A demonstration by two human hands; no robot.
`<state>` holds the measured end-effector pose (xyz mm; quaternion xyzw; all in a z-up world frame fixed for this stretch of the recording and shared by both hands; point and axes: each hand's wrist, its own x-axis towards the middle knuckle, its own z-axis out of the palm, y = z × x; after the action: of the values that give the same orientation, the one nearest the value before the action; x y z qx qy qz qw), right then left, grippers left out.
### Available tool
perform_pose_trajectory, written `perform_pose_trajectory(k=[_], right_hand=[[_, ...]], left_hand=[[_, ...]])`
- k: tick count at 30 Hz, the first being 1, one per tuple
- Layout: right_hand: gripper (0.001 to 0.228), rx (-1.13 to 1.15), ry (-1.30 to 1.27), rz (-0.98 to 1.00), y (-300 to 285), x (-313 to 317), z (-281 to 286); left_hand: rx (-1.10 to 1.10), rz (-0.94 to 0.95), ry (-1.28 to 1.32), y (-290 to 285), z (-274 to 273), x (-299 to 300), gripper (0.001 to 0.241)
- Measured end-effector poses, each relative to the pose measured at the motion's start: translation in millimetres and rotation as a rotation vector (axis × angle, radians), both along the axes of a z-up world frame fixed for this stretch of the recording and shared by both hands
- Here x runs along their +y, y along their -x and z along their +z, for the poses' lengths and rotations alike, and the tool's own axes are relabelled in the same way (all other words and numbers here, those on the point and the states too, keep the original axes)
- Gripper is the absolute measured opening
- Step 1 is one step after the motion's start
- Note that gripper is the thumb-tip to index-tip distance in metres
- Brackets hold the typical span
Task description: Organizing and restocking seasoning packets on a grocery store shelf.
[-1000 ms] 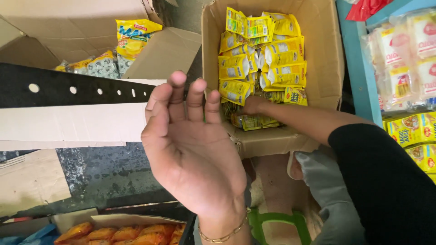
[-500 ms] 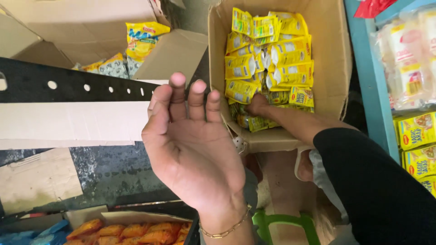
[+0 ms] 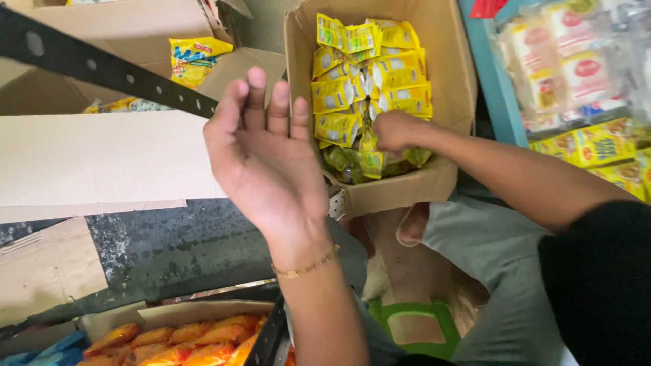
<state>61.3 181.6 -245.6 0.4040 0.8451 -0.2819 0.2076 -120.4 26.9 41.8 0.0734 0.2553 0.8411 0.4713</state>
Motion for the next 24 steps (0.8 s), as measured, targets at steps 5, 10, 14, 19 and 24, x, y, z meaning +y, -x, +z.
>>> perform_pose_trajectory(k=[5, 10, 14, 19, 24], right_hand=[[0.029, 0.14, -0.395, -0.129, -52.4, -52.3, 189.3], [0.031, 0.391, -0.82, -0.301, -87.3, -121.3, 303.3], [0.026, 0.802, -0.9, -0.517, -95.5, -163.5, 315.6], [0.008, 1.25, -0.74, -0.543, -96.7, -166.5, 258.8], [0.021, 1.384, -0.25, -0.543, -120.2, -136.6, 244.7]], left_hand=[[0.069, -0.065, -0.02, 0.2, -6.0, -5.2, 0.024], [0.28, -0.078, -0.039, -17.5, -18.1, 0.5, 0.025], [0.97, -0.271, -0.051, -57.4, -19.8, -10.0, 0.04], [1.312, -0.392, -0.113, -84.9, -13.4, -28.5, 0.068], [1.191, -0.4, -0.118, -95.6, -29.3, -19.5, 0.066]])
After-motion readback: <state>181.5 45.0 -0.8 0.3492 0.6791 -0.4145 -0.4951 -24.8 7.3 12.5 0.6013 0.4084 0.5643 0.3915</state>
